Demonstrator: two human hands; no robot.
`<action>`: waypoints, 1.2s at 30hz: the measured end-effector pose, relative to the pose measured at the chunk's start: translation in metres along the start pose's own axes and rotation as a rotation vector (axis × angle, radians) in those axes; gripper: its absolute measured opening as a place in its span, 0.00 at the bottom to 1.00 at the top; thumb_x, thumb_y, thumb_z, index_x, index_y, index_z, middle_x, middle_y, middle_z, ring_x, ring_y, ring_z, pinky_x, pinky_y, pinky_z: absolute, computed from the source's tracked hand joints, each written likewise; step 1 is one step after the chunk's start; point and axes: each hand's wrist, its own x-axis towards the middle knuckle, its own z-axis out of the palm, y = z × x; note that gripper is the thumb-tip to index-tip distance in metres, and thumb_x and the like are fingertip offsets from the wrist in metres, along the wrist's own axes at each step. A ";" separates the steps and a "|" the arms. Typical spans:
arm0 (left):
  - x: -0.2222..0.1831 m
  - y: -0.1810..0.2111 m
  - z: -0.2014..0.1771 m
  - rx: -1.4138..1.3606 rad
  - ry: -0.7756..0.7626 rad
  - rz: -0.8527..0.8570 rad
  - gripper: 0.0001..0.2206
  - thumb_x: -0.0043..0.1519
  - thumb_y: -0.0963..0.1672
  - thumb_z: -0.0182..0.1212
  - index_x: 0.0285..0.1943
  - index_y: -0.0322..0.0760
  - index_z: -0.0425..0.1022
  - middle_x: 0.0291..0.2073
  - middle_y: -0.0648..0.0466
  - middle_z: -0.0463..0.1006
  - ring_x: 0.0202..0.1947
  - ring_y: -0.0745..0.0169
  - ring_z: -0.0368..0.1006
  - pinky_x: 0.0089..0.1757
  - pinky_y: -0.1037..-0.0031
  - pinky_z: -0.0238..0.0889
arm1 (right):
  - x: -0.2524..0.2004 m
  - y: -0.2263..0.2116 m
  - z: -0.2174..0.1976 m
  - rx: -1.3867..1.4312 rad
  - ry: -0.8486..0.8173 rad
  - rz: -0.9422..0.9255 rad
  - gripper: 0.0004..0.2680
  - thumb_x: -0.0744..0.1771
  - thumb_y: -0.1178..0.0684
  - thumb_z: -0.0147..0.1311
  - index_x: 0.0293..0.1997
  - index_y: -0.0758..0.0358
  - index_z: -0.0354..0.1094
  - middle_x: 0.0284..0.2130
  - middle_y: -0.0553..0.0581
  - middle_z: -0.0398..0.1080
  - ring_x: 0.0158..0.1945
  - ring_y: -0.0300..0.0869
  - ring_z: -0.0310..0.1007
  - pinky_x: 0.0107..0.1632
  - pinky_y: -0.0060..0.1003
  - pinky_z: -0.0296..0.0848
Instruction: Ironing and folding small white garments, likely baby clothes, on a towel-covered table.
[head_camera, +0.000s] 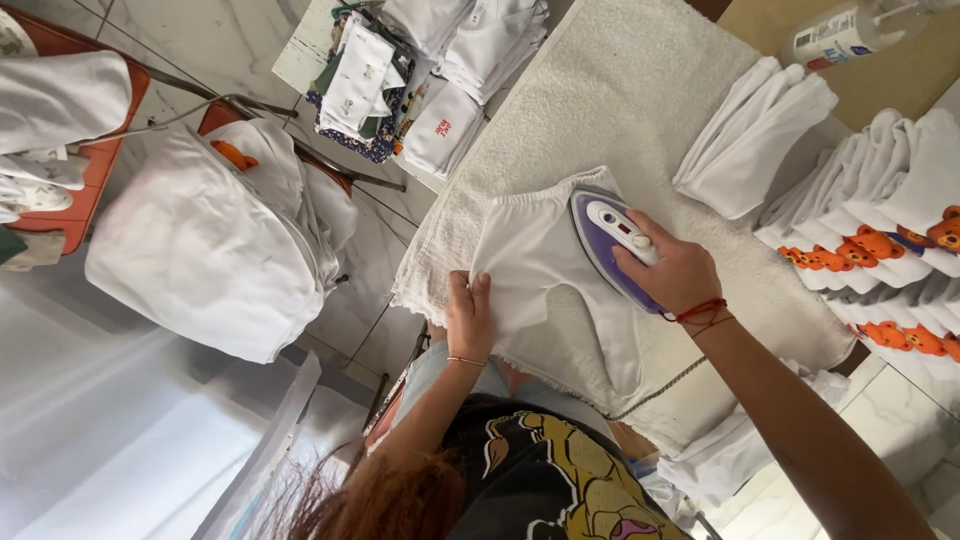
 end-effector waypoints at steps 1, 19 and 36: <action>-0.001 0.000 -0.001 -0.001 0.002 -0.002 0.15 0.60 0.53 0.42 0.36 0.40 0.59 0.21 0.39 0.65 0.29 0.42 0.66 0.35 0.61 0.57 | 0.000 0.004 -0.003 0.000 -0.002 -0.002 0.17 0.58 0.41 0.55 0.51 0.40 0.64 0.24 0.53 0.70 0.29 0.47 0.71 0.33 0.39 0.70; -0.007 -0.005 -0.003 0.205 -0.129 -0.132 0.17 0.54 0.53 0.50 0.40 0.39 0.58 0.31 0.33 0.70 0.39 0.32 0.66 0.40 0.51 0.59 | 0.013 -0.017 -0.001 -0.059 -0.156 -0.608 0.14 0.54 0.40 0.56 0.41 0.33 0.65 0.15 0.46 0.70 0.22 0.39 0.71 0.27 0.33 0.71; 0.068 0.047 0.017 0.891 0.167 0.725 0.19 0.47 0.49 0.62 0.46 0.49 0.64 0.40 0.56 0.69 0.44 0.56 0.65 0.50 0.57 0.49 | -0.048 0.014 -0.015 -0.155 0.017 0.327 0.17 0.61 0.37 0.50 0.54 0.40 0.60 0.27 0.54 0.70 0.32 0.45 0.71 0.37 0.39 0.71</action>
